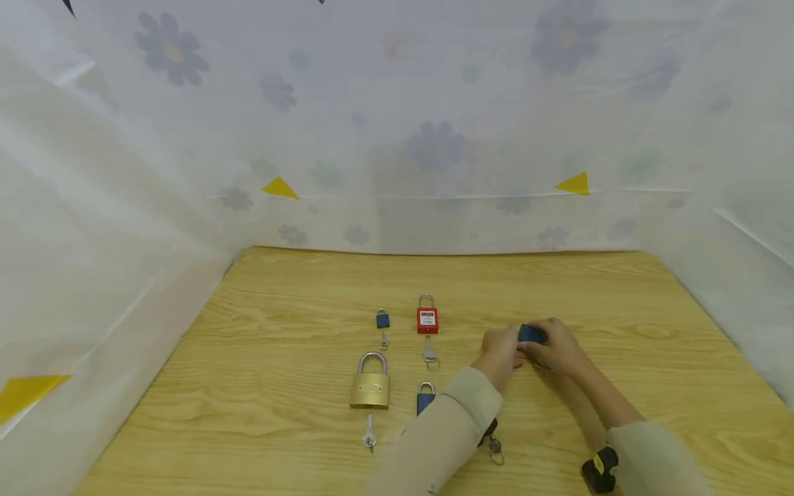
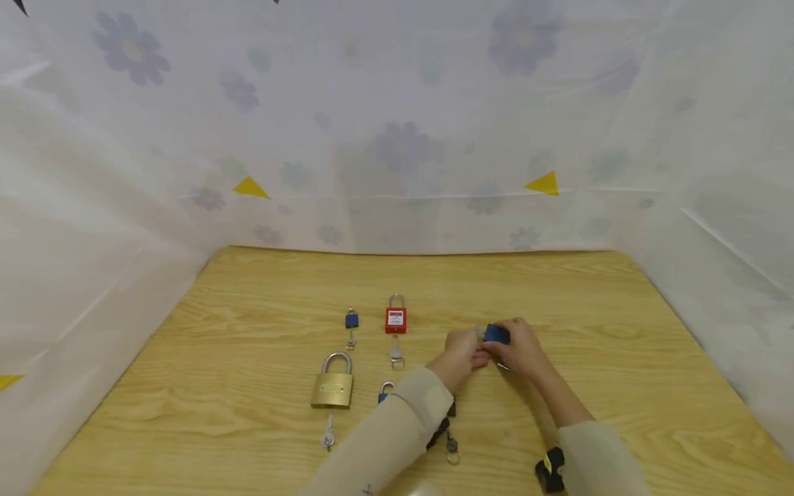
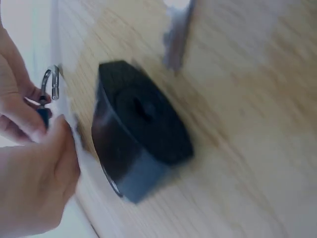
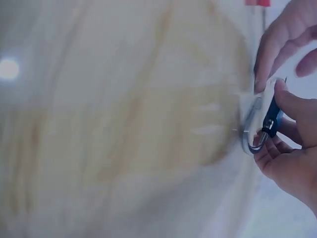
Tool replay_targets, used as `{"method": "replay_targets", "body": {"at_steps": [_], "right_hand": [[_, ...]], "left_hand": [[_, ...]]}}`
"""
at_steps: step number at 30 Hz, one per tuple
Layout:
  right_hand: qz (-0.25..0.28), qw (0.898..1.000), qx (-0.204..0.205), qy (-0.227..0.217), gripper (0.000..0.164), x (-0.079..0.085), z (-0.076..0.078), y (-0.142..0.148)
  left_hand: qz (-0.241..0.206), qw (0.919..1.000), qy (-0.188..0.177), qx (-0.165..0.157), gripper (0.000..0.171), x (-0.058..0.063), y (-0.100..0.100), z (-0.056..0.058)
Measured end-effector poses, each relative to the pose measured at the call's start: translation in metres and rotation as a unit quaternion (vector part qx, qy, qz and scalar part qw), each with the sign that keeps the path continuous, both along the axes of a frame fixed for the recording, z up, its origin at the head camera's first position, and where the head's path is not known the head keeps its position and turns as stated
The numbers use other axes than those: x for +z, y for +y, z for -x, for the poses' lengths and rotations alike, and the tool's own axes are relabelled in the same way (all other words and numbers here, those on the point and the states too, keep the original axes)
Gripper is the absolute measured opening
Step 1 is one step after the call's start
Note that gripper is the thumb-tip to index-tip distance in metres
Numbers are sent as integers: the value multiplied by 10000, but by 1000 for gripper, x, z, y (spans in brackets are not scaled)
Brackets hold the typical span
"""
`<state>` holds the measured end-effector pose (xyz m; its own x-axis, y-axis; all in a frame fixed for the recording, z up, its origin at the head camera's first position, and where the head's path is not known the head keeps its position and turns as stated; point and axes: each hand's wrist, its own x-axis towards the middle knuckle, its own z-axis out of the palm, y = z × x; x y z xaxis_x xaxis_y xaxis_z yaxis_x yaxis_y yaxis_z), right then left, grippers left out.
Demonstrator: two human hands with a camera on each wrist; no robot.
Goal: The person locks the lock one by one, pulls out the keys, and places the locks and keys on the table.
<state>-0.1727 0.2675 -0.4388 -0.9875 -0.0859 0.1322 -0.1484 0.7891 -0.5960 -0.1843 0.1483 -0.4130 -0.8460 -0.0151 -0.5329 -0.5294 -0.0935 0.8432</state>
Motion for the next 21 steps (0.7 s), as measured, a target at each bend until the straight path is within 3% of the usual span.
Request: {"method": "replay_targets", "body": {"at_steps": [5,7,9,14,17,21], "right_hand": [[148,9993,344,-29,40,20,-8,-10],[119,9984,549,-8,40,30,-12,-13],[85,9973,723,8,41,41,-15,-17],[18,9936,1125,35,52,65,-26,-27],[-10,9891,1476,5,58,82,-35,-35],[31,9783,2069,-90,58,98,-46,-45]], "left_hand": [[-1053,9939,-160,-278,34,7,-16,5],[-1455,9874,-285,-550,39,12,-25,7],[-1612,9805,-331,-1078,40,17,-35,9],[-1337,9634,-53,-2323,30,30,-59,9],[-1060,9544,60,-2789,28,36,-70,7],[-833,9328,167,-3503,29,41,-89,0]]}}
